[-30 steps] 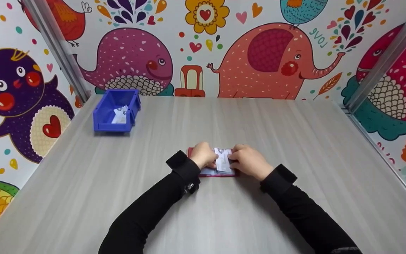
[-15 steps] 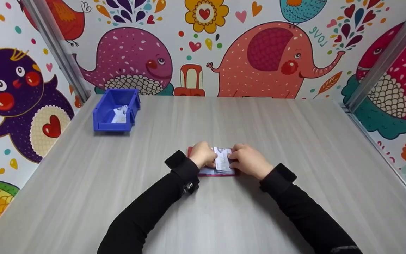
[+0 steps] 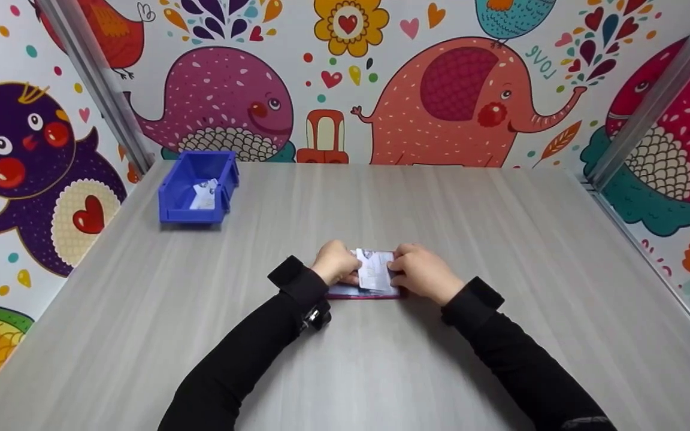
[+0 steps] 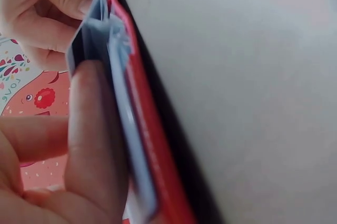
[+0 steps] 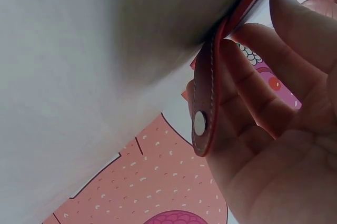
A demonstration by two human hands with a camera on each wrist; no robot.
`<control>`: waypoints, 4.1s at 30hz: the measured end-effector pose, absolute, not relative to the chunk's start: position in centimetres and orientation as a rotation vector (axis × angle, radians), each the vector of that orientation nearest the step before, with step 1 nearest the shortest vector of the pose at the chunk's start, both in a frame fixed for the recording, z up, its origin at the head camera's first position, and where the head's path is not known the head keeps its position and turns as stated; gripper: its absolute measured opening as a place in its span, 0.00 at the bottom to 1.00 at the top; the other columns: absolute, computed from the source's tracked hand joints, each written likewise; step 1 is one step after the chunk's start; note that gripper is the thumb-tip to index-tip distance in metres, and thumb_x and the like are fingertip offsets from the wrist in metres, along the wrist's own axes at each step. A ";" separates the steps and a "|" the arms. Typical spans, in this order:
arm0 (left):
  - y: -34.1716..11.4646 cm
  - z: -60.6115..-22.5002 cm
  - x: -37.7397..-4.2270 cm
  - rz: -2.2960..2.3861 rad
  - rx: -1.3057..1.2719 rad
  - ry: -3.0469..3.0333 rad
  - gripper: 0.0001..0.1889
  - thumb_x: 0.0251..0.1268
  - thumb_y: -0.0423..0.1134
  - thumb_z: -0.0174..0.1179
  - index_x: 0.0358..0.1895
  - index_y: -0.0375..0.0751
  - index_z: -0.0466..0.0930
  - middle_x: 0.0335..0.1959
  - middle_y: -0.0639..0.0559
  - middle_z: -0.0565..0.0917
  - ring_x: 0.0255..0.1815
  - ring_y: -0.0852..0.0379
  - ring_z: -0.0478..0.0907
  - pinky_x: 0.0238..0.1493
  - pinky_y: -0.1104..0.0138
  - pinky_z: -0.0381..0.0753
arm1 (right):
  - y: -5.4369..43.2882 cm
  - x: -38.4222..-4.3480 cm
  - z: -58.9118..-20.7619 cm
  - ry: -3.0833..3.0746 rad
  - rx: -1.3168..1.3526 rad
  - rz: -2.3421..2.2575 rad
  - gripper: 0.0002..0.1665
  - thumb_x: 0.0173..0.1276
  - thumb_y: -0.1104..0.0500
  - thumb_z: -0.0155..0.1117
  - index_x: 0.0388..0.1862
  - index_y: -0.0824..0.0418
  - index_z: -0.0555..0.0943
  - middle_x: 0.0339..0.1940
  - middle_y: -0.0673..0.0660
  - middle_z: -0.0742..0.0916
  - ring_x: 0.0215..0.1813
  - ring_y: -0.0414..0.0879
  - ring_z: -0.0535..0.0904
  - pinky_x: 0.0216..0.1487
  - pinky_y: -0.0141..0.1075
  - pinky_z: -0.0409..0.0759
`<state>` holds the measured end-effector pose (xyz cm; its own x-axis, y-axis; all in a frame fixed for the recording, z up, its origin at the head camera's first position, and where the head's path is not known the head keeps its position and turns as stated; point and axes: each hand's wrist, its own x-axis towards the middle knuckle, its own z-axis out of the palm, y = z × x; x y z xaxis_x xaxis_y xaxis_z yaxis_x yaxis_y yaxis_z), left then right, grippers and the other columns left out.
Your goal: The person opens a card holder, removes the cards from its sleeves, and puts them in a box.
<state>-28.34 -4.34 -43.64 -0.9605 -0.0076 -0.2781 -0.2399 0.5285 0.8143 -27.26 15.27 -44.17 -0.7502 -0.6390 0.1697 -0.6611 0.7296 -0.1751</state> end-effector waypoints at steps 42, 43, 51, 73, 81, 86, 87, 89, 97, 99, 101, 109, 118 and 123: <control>-7.7 -43.5 -27.6 1.695 -0.226 2.344 0.05 0.55 0.22 0.56 0.35 0.27 0.73 0.30 0.43 0.77 0.14 0.60 0.76 0.20 0.72 0.81 | 15.5 -27.3 -44.3 -2.764 1.099 0.333 0.09 0.54 0.62 0.77 0.33 0.63 0.87 0.37 0.58 0.81 0.40 0.55 0.78 0.44 0.46 0.79; -7.9 -43.5 -27.6 1.695 -0.229 2.349 0.05 0.55 0.22 0.56 0.35 0.27 0.73 0.30 0.43 0.77 0.14 0.60 0.76 0.20 0.72 0.81 | 15.5 -27.3 -44.3 -2.758 1.104 0.328 0.09 0.54 0.62 0.77 0.33 0.63 0.87 0.37 0.58 0.81 0.39 0.55 0.78 0.44 0.46 0.79; -9.2 -42.7 -27.5 1.715 -0.231 2.351 0.03 0.58 0.23 0.57 0.35 0.26 0.75 0.28 0.45 0.78 0.15 0.60 0.77 0.22 0.72 0.81 | 15.5 -27.3 -44.2 -2.774 1.097 0.348 0.10 0.54 0.62 0.77 0.35 0.63 0.87 0.38 0.59 0.82 0.40 0.56 0.78 0.45 0.47 0.79; -12.3 -42.0 -27.2 1.754 -0.186 2.397 0.03 0.60 0.24 0.57 0.36 0.25 0.76 0.29 0.46 0.77 0.21 0.58 0.77 0.28 0.68 0.84 | 15.5 -27.1 -44.2 -2.766 1.087 0.351 0.09 0.54 0.62 0.77 0.34 0.63 0.87 0.37 0.58 0.81 0.40 0.54 0.78 0.43 0.45 0.80; -15.7 -41.2 -27.9 1.759 -0.208 2.457 0.10 0.59 0.23 0.56 0.42 0.19 0.76 0.32 0.44 0.77 0.28 0.56 0.77 0.33 0.66 0.84 | 15.5 -27.1 -44.1 -2.780 1.075 0.361 0.10 0.55 0.61 0.77 0.35 0.62 0.87 0.38 0.58 0.82 0.41 0.55 0.78 0.44 0.47 0.80; -18.8 -40.4 -28.6 1.781 -0.251 2.485 0.15 0.59 0.22 0.54 0.49 0.15 0.75 0.33 0.42 0.78 0.27 0.59 0.77 0.30 0.70 0.82 | 15.4 -27.0 -44.1 -2.807 1.057 0.362 0.10 0.56 0.61 0.77 0.37 0.63 0.88 0.39 0.58 0.82 0.42 0.55 0.78 0.44 0.46 0.80; -19.4 -40.3 -28.7 1.781 -0.264 2.496 0.16 0.59 0.22 0.54 0.50 0.15 0.75 0.34 0.42 0.79 0.27 0.59 0.77 0.29 0.71 0.81 | 15.4 -27.0 -44.1 -2.815 1.051 0.363 0.10 0.56 0.61 0.77 0.37 0.63 0.88 0.39 0.59 0.82 0.42 0.55 0.78 0.44 0.46 0.80; -20.7 -39.9 -28.8 1.760 -0.288 2.537 0.17 0.58 0.22 0.54 0.51 0.14 0.75 0.36 0.40 0.79 0.27 0.60 0.77 0.29 0.72 0.81 | 15.4 -27.0 -44.1 -2.827 1.044 0.363 0.11 0.57 0.61 0.76 0.38 0.63 0.88 0.40 0.59 0.82 0.42 0.55 0.78 0.44 0.46 0.80; -24.8 -39.1 -29.4 1.639 -0.411 2.679 0.21 0.57 0.23 0.53 0.55 0.17 0.75 0.44 0.35 0.78 0.27 0.61 0.74 0.26 0.75 0.78 | 15.4 -27.1 -44.1 -2.835 1.057 0.366 0.10 0.58 0.61 0.76 0.37 0.63 0.87 0.41 0.59 0.82 0.43 0.55 0.78 0.46 0.46 0.80; -25.5 -38.9 -29.5 1.610 -0.457 2.729 0.21 0.56 0.24 0.54 0.54 0.18 0.77 0.46 0.33 0.79 0.31 0.57 0.75 0.27 0.74 0.77 | 15.4 -27.1 -44.2 -2.823 1.069 0.378 0.09 0.57 0.62 0.76 0.36 0.63 0.87 0.40 0.59 0.82 0.42 0.55 0.78 0.46 0.46 0.79; -26.0 -38.7 -29.5 1.536 -0.499 2.813 0.20 0.55 0.25 0.54 0.53 0.21 0.79 0.48 0.30 0.79 0.38 0.50 0.77 0.34 0.72 0.75 | 15.4 -27.0 -44.2 -2.810 1.079 0.387 0.09 0.56 0.63 0.77 0.35 0.64 0.87 0.39 0.59 0.82 0.42 0.55 0.78 0.47 0.46 0.79; -27.9 -38.8 -30.0 1.475 -0.729 2.875 0.22 0.56 0.28 0.51 0.55 0.26 0.80 0.57 0.31 0.78 0.56 0.39 0.72 0.46 0.63 0.73 | 15.5 -27.2 -44.2 -2.801 1.087 0.369 0.09 0.56 0.62 0.77 0.35 0.63 0.87 0.38 0.59 0.82 0.41 0.55 0.78 0.46 0.46 0.79; -29.4 -38.8 -30.5 1.582 -1.058 2.818 0.22 0.59 0.28 0.48 0.56 0.28 0.81 0.59 0.34 0.79 0.62 0.39 0.72 0.64 0.55 0.68 | 15.5 -27.1 -44.2 -2.830 1.065 0.364 0.10 0.57 0.62 0.76 0.37 0.64 0.87 0.39 0.60 0.82 0.42 0.55 0.77 0.46 0.46 0.79; -29.9 -39.0 -31.0 1.742 -1.300 2.758 0.21 0.59 0.28 0.48 0.53 0.29 0.83 0.56 0.35 0.81 0.62 0.39 0.72 0.66 0.57 0.67 | 15.4 -27.1 -44.1 -2.830 1.069 0.370 0.09 0.58 0.61 0.76 0.37 0.62 0.86 0.39 0.59 0.82 0.42 0.55 0.77 0.45 0.47 0.79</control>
